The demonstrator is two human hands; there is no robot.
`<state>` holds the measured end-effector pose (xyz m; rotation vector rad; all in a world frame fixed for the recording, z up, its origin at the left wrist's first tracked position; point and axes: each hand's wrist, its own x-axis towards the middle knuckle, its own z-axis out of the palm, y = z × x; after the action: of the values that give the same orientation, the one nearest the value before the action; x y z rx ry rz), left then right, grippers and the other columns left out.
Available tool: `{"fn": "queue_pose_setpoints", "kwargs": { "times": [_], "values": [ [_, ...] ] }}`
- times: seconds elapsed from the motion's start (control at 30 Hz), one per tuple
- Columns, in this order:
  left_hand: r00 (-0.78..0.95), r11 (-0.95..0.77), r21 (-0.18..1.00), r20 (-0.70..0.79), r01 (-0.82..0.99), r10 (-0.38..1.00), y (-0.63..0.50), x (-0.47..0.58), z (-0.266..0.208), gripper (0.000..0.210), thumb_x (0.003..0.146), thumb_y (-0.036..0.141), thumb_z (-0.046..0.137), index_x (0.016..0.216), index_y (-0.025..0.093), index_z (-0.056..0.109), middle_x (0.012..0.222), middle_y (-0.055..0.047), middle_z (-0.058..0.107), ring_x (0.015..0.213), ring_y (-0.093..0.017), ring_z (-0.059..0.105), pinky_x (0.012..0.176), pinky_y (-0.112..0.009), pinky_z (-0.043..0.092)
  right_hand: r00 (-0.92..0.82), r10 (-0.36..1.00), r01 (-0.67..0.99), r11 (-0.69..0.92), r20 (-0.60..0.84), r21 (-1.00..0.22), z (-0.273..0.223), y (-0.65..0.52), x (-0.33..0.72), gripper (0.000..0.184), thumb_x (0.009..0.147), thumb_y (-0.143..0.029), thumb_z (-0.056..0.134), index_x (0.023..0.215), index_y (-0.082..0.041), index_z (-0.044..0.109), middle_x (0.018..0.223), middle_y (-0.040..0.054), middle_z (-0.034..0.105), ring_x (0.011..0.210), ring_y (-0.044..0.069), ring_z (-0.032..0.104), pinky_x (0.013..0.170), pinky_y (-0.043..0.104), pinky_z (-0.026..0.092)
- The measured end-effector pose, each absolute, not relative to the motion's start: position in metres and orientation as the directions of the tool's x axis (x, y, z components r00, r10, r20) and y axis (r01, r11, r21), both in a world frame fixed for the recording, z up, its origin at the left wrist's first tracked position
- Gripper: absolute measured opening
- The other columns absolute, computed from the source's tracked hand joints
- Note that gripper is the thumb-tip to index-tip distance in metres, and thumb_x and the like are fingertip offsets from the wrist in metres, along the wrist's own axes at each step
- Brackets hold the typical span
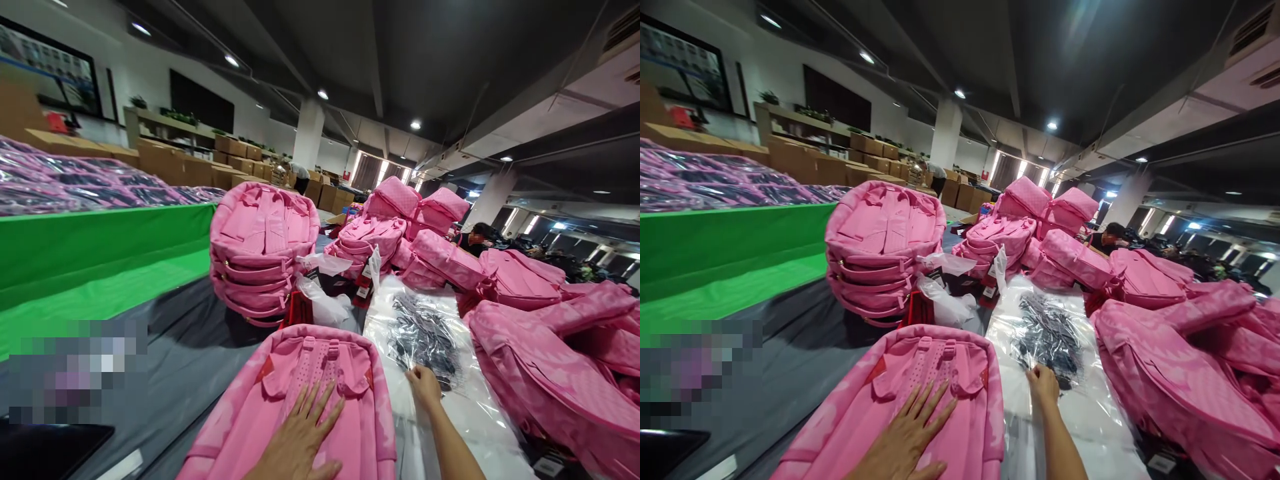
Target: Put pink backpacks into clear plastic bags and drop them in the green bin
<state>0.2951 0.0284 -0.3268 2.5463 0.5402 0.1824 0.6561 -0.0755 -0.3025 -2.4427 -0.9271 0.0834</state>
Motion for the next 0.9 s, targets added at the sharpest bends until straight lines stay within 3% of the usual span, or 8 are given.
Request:
{"fn": "queue_pose_setpoints", "kwargs": {
  "times": [0.2, 0.37, 0.47, 0.57, 0.63, 0.7, 0.8, 0.9],
  "values": [
    [0.907, -0.768, 0.546, 0.037, 0.334, 0.420, 0.028, 0.296, -0.328, 0.085, 0.089, 0.071, 0.059, 0.161, 0.040, 0.025, 0.171, -0.010, 0.004, 0.156, -0.049, 0.002, 0.122, -0.076, 0.006, 0.877, 0.412, 0.476, -0.675, 0.246, -0.564, -0.242, -0.084, 0.692, 0.035, 0.102, -0.043, 0.055, 0.077, -0.019, 0.056, 0.070, -0.0048, 0.052, 0.059, 0.010, 0.046, 0.062, 0.027, 0.045],
    [0.878, -0.712, 0.671, 0.195, 0.206, 0.438, 0.031, 0.292, -0.328, 0.079, 0.084, 0.065, 0.069, 0.153, 0.032, 0.050, 0.168, -0.012, 0.030, 0.156, -0.048, 0.018, 0.125, -0.072, 0.011, 0.722, 0.540, 0.672, -0.396, 0.433, -0.625, -0.171, -0.075, 0.653, 0.050, 0.098, -0.061, 0.052, 0.067, -0.021, 0.047, 0.063, -0.0060, 0.045, 0.059, 0.012, 0.044, 0.063, 0.028, 0.040],
    [0.816, -0.508, 0.861, 0.287, 0.009, 0.502, 0.014, 0.304, -0.316, 0.054, 0.077, 0.056, 0.078, 0.120, 0.025, 0.077, 0.137, -0.015, 0.067, 0.141, -0.043, 0.045, 0.124, -0.062, 0.023, 0.591, 0.631, 0.746, -0.189, 0.503, -0.639, -0.145, -0.070, 0.602, 0.060, 0.093, -0.077, 0.041, 0.066, -0.024, 0.041, 0.063, -0.0058, 0.040, 0.060, 0.012, 0.042, 0.060, 0.028, 0.037],
    [0.827, -0.130, 0.985, 0.169, -0.117, 0.536, -0.023, 0.321, -0.295, 0.075, 0.078, 0.080, 0.063, 0.128, 0.025, 0.071, 0.130, -0.015, 0.071, 0.119, -0.036, 0.064, 0.106, -0.052, 0.047, 0.507, 0.658, 0.775, -0.066, 0.556, -0.628, -0.133, -0.071, 0.549, 0.064, 0.090, -0.084, 0.032, 0.069, -0.025, 0.040, 0.064, -0.0050, 0.040, 0.062, 0.014, 0.041, 0.060, 0.028, 0.036],
    [0.845, 0.361, 0.894, 0.034, -0.264, 0.534, -0.048, 0.325, -0.277, 0.101, 0.064, 0.094, 0.064, 0.133, 0.021, 0.066, 0.136, -0.017, 0.067, 0.122, -0.034, 0.064, 0.101, -0.045, 0.050, 0.465, 0.672, 0.796, -0.032, 0.577, -0.604, -0.136, -0.072, 0.519, 0.064, 0.090, -0.084, 0.032, 0.069, -0.024, 0.042, 0.062, -0.0050, 0.040, 0.061, 0.014, 0.040, 0.061, 0.028, 0.034],
    [0.838, 0.663, 0.646, -0.066, -0.379, 0.542, -0.065, 0.318, -0.261, 0.106, 0.049, 0.089, 0.080, 0.128, 0.019, 0.068, 0.137, -0.015, 0.067, 0.122, -0.030, 0.064, 0.096, -0.035, 0.052, 0.427, 0.700, 0.814, -0.023, 0.572, -0.581, -0.148, -0.074, 0.494, 0.064, 0.091, -0.083, 0.033, 0.069, -0.024, 0.046, 0.058, -0.0054, 0.039, 0.057, 0.014, 0.040, 0.059, 0.029, 0.032],
    [0.743, 0.813, 0.423, -0.369, -0.400, 0.558, -0.074, 0.294, -0.246, 0.064, 0.067, 0.063, 0.089, 0.106, 0.016, 0.071, 0.112, -0.012, 0.074, 0.087, -0.019, 0.070, 0.070, -0.026, 0.054, 0.393, 0.743, 0.830, -0.033, 0.542, -0.556, -0.173, -0.075, 0.470, 0.065, 0.091, -0.082, 0.031, 0.073, -0.023, 0.052, 0.055, -0.0049, 0.043, 0.051, 0.014, 0.041, 0.058, 0.029, 0.030],
    [0.616, 0.847, 0.365, -0.582, -0.387, 0.532, -0.068, 0.273, -0.247, 0.022, 0.091, 0.031, 0.076, 0.085, 0.013, 0.066, 0.078, -0.005, 0.069, 0.058, -0.012, 0.061, 0.054, -0.023, 0.047, 0.375, 0.765, 0.845, -0.049, 0.524, -0.533, -0.192, -0.079, 0.459, 0.067, 0.092, -0.082, 0.029, 0.080, -0.023, 0.058, 0.058, -0.0026, 0.050, 0.052, 0.016, 0.046, 0.058, 0.030, 0.031]
  ]
}}
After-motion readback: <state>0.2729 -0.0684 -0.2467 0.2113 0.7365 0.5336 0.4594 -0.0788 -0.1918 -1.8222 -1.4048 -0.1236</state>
